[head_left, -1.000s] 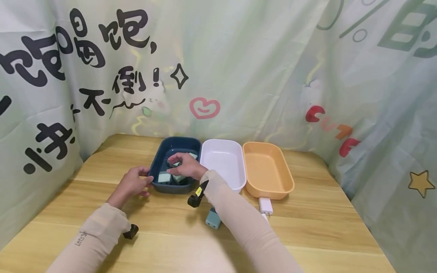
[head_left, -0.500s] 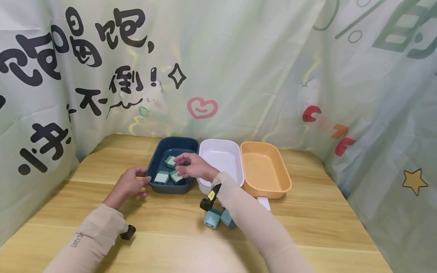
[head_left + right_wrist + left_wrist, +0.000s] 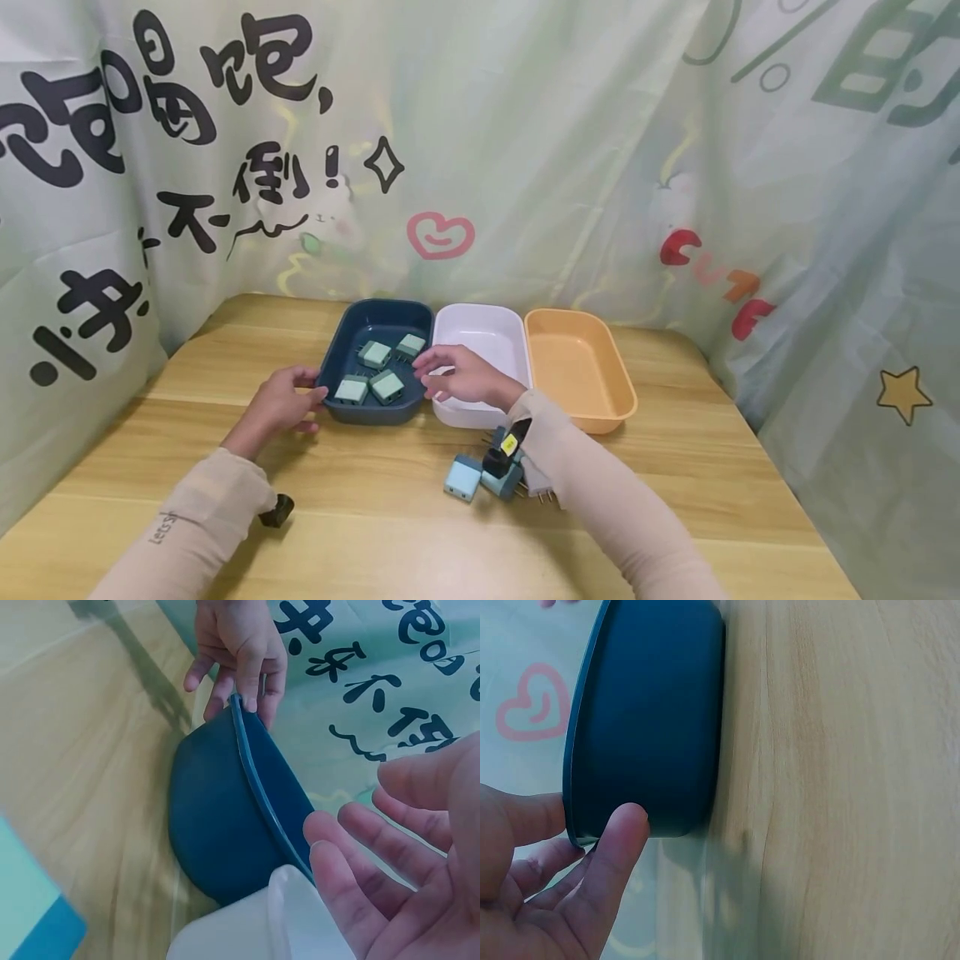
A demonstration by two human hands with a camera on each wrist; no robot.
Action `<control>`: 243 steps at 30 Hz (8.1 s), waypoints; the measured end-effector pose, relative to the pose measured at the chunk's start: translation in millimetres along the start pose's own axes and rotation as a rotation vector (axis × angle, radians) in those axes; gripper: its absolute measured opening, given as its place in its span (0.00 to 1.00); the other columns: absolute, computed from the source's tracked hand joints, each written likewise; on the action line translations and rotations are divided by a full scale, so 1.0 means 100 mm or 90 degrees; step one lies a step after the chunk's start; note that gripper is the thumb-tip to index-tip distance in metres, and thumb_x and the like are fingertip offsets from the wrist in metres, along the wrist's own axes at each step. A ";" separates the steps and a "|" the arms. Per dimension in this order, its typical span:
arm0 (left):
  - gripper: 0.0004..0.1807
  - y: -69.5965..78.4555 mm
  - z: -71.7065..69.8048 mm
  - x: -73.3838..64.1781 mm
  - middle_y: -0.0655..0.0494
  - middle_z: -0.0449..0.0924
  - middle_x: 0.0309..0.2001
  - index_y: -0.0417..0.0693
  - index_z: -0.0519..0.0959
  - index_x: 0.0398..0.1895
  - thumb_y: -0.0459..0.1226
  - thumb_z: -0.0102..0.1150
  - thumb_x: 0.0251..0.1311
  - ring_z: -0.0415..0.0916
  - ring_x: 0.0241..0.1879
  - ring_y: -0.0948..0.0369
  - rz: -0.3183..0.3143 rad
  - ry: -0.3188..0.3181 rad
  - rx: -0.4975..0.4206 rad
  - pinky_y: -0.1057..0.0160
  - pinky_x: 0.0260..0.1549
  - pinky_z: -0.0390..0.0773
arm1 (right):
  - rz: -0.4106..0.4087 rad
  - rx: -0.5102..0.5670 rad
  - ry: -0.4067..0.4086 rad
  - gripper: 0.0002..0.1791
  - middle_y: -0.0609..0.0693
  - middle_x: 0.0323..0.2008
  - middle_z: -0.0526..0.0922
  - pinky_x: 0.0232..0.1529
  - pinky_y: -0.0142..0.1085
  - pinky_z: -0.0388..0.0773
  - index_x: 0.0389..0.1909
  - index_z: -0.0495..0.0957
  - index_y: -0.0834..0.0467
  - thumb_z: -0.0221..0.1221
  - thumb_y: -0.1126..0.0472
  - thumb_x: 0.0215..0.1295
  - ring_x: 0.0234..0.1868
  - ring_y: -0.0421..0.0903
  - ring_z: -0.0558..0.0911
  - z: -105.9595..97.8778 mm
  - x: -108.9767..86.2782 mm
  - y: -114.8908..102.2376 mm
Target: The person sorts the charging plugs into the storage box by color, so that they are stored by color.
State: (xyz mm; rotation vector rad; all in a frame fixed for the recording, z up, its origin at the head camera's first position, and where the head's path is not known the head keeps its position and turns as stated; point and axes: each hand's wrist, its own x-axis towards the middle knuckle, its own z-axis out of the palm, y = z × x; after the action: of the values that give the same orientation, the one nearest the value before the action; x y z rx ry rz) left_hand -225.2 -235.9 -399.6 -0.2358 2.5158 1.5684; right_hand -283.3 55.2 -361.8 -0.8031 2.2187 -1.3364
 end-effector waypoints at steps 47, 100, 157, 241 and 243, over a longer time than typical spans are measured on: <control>0.28 -0.01 -0.05 0.01 0.31 0.60 0.64 0.32 0.59 0.69 0.34 0.53 0.70 0.79 0.44 0.48 -0.012 -0.004 0.006 0.58 0.31 0.84 | -0.109 0.075 0.002 0.18 0.68 0.48 0.77 0.43 0.34 0.81 0.53 0.71 0.72 0.59 0.70 0.65 0.40 0.44 0.83 0.05 -1.49 0.81; 0.28 0.01 -0.04 0.03 0.30 0.60 0.64 0.31 0.58 0.69 0.33 0.52 0.70 0.79 0.46 0.47 -0.012 -0.009 0.002 0.58 0.32 0.85 | -0.005 -0.246 0.013 0.27 0.46 0.40 0.81 0.28 0.30 0.75 0.49 0.78 0.57 0.76 0.65 0.45 0.24 0.35 0.75 0.07 -1.42 0.67; 0.28 0.02 -0.04 0.03 0.30 0.60 0.64 0.32 0.58 0.69 0.34 0.52 0.70 0.81 0.42 0.49 0.000 -0.005 0.017 0.58 0.31 0.84 | -0.037 -0.196 0.091 0.22 0.49 0.35 0.82 0.31 0.32 0.81 0.49 0.77 0.62 0.71 0.60 0.54 0.28 0.41 0.80 -0.28 -1.31 0.45; 0.28 0.00 0.01 0.01 0.32 0.61 0.64 0.33 0.59 0.69 0.33 0.52 0.70 0.78 0.47 0.46 -0.017 0.007 0.007 0.58 0.31 0.85 | 0.125 -0.192 0.188 0.23 0.54 0.39 0.80 0.41 0.37 0.79 0.46 0.78 0.64 0.73 0.57 0.52 0.38 0.48 0.80 -0.77 -0.02 0.48; 0.28 0.00 0.00 0.01 0.32 0.61 0.64 0.34 0.59 0.69 0.33 0.52 0.70 0.78 0.47 0.46 -0.019 0.008 0.007 0.59 0.31 0.85 | 0.119 -0.187 0.184 0.23 0.55 0.38 0.81 0.38 0.36 0.80 0.46 0.78 0.65 0.72 0.58 0.52 0.35 0.47 0.81 -0.77 0.01 0.49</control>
State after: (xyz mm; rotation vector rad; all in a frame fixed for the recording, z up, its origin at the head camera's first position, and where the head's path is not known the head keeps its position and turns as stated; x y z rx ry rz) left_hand -226.4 -235.5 -399.6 -0.2804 2.5178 1.5464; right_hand -344.0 122.0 -371.3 -0.5040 2.6863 -1.1095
